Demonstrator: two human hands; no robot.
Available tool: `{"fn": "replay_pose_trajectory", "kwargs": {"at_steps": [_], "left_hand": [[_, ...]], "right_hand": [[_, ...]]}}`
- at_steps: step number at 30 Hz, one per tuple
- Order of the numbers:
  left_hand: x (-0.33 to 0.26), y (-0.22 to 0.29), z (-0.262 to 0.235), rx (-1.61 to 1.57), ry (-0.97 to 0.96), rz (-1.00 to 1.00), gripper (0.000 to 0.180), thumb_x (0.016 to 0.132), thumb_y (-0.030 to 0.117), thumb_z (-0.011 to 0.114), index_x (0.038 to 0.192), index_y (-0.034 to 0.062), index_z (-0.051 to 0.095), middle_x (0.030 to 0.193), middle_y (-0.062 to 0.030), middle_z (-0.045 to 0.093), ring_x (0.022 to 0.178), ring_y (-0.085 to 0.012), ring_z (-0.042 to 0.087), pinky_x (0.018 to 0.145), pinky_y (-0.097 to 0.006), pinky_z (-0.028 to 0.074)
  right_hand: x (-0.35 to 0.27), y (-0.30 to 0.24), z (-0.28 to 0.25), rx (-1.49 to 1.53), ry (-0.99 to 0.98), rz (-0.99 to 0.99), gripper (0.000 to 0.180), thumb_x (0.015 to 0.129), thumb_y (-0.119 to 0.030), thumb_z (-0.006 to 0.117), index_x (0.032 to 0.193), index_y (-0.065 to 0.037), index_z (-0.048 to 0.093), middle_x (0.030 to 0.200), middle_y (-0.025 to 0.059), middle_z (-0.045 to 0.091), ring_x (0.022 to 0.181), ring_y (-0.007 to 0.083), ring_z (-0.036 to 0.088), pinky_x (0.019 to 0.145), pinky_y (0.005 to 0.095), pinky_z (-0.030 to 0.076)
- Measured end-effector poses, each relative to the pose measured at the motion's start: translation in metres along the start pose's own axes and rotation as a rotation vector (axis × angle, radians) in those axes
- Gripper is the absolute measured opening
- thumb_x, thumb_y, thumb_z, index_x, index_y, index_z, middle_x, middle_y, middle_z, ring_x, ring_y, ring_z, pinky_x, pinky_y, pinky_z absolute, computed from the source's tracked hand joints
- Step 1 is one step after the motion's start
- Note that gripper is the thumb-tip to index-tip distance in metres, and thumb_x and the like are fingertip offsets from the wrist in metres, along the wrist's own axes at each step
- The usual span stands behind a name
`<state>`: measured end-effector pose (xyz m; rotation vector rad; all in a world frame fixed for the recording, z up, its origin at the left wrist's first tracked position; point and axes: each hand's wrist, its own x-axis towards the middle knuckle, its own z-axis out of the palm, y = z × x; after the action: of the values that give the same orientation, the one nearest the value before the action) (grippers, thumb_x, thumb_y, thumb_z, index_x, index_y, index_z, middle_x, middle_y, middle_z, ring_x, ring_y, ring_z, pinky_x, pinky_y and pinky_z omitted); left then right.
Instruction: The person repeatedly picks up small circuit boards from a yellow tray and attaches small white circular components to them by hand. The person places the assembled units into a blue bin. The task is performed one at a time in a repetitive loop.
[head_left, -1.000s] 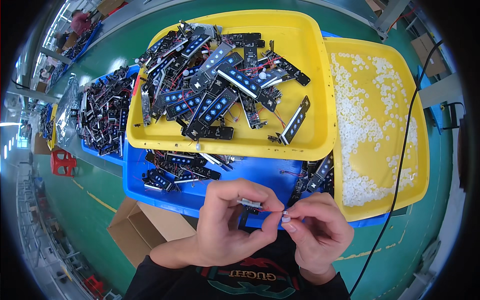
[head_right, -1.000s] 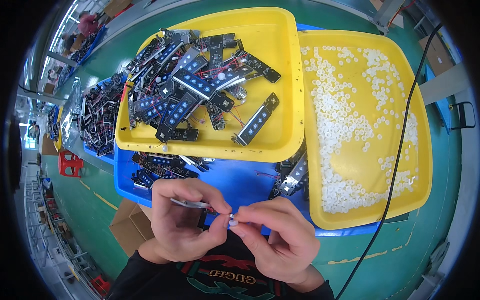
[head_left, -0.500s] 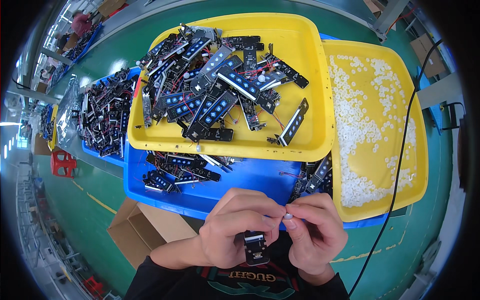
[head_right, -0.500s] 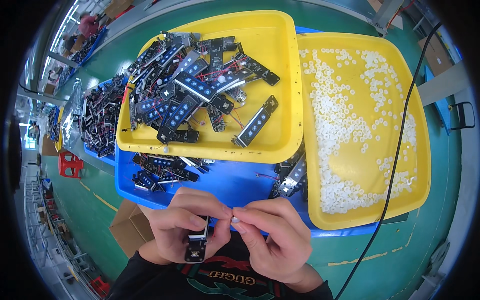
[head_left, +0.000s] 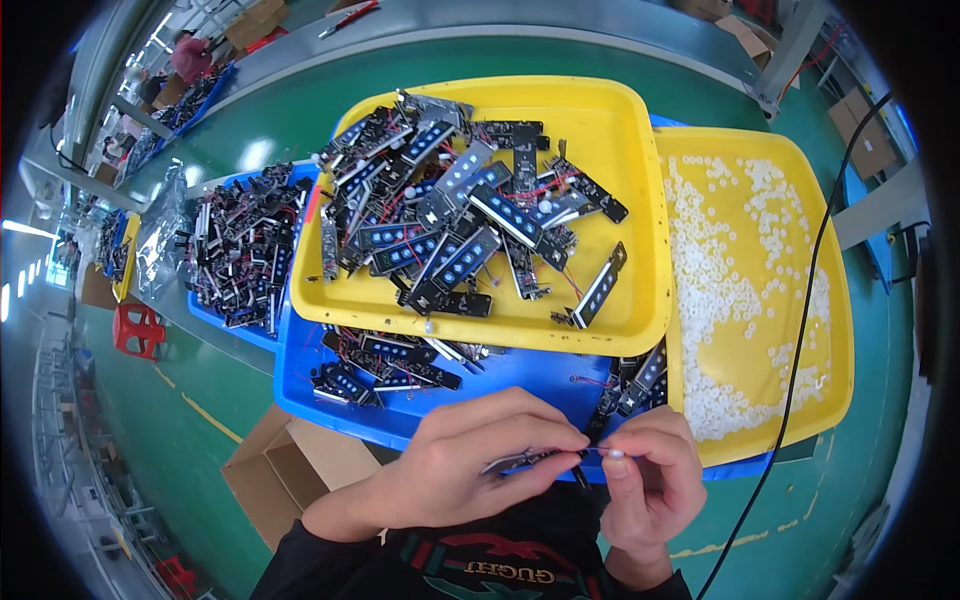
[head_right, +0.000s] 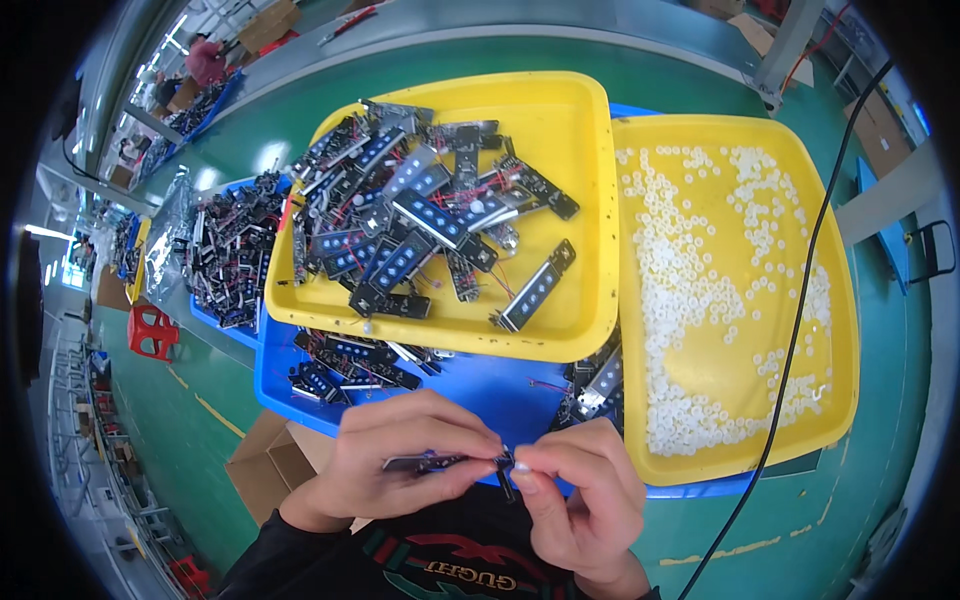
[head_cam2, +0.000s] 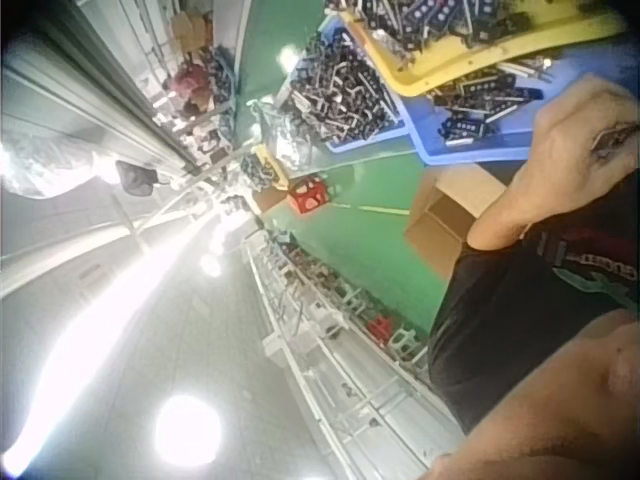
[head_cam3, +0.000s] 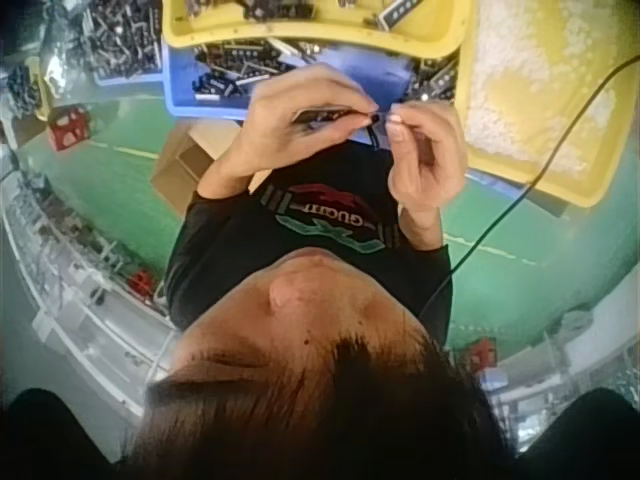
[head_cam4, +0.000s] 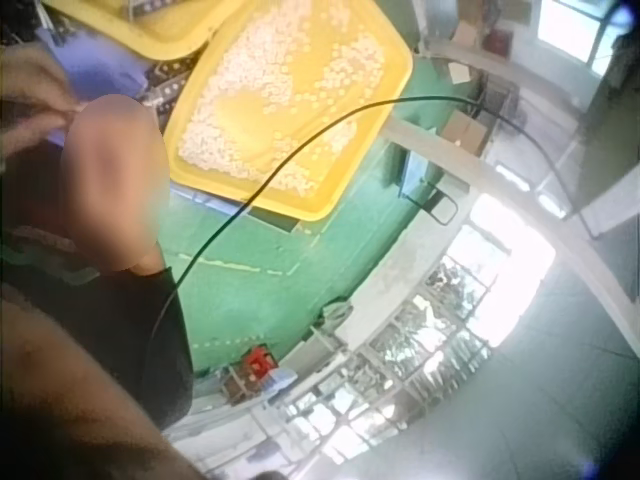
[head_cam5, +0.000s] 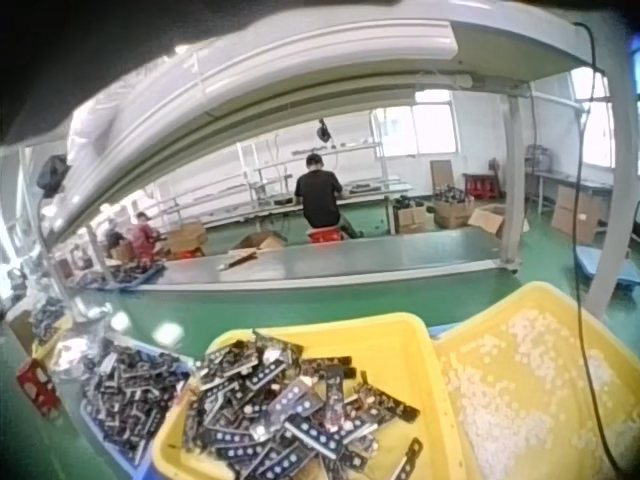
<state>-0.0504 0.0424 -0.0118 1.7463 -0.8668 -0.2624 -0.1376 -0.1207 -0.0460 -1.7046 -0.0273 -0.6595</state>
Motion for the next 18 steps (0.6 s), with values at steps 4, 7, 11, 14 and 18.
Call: {"fn": "replay_pose_trajectory", "kwargs": {"at_steps": [4, 7, 11, 14, 18], "left_hand": [[0.014, 0.002, -0.038, 0.219, 0.243, 0.035, 0.031, 0.071, 0.0, 0.08, 0.099, 0.0, 0.065, 0.093, -0.0088, 0.068, 0.08, -0.0151, 0.067, 0.066, -0.026, 0.055], [0.025, -0.008, -0.076, 0.206, 0.683, -0.029, 0.043, 0.073, -0.005, 0.077, 0.11, -0.0017, 0.055, 0.092, -0.0072, 0.065, 0.075, -0.0124, 0.066, 0.06, -0.021, 0.054], [0.027, -0.026, -0.12, 0.167, 0.736, -0.176, 0.041, 0.079, -0.005, 0.074, 0.114, -0.003, 0.052, 0.089, -0.0075, 0.063, 0.067, -0.009, 0.062, 0.059, -0.019, 0.052], [0.016, -0.051, -0.132, 0.294, 0.672, -0.271, 0.034, 0.08, 0.0, 0.074, 0.111, 0.0008, 0.058, 0.088, -0.0039, 0.064, 0.076, -0.0086, 0.06, 0.067, -0.022, 0.049], [0.003, -0.054, -0.133, 1.048, 0.556, -0.187, 0.024, 0.077, 0.009, 0.075, 0.098, 0.0024, 0.067, 0.088, -0.0051, 0.065, 0.083, -0.0195, 0.059, 0.079, -0.032, 0.046]], "right_hand": [[0.013, -0.004, -0.025, -0.496, 0.003, -0.037, 0.03, 0.075, 0.002, 0.071, 0.104, 0.003, 0.065, 0.088, 0.0141, 0.064, 0.074, 0.0281, 0.059, 0.066, 0.0346, 0.047], [0.02, -0.005, -0.053, -0.968, 0.091, 0.047, 0.026, 0.078, -0.001, 0.068, 0.104, 0.003, 0.064, 0.093, 0.0152, 0.062, 0.084, 0.032, 0.057, 0.075, 0.0385, 0.046], [0.025, 0.003, -0.069, -1.237, 0.054, 0.096, 0.026, 0.082, -0.007, 0.066, 0.105, 0.004, 0.063, 0.099, 0.0154, 0.059, 0.094, 0.0342, 0.053, 0.081, 0.0425, 0.043], [0.023, 0.004, -0.07, -1.201, 0.002, 0.125, 0.026, 0.08, -0.006, 0.067, 0.104, 0.003, 0.063, 0.097, 0.014, 0.057, 0.092, 0.0332, 0.052, 0.081, 0.0426, 0.043], [0.026, 0.002, -0.066, -1.165, -0.083, 0.205, 0.02, 0.079, -0.004, 0.068, 0.098, 0.001, 0.063, 0.092, 0.0122, 0.055, 0.089, 0.0321, 0.051, 0.079, 0.0416, 0.043]]}}
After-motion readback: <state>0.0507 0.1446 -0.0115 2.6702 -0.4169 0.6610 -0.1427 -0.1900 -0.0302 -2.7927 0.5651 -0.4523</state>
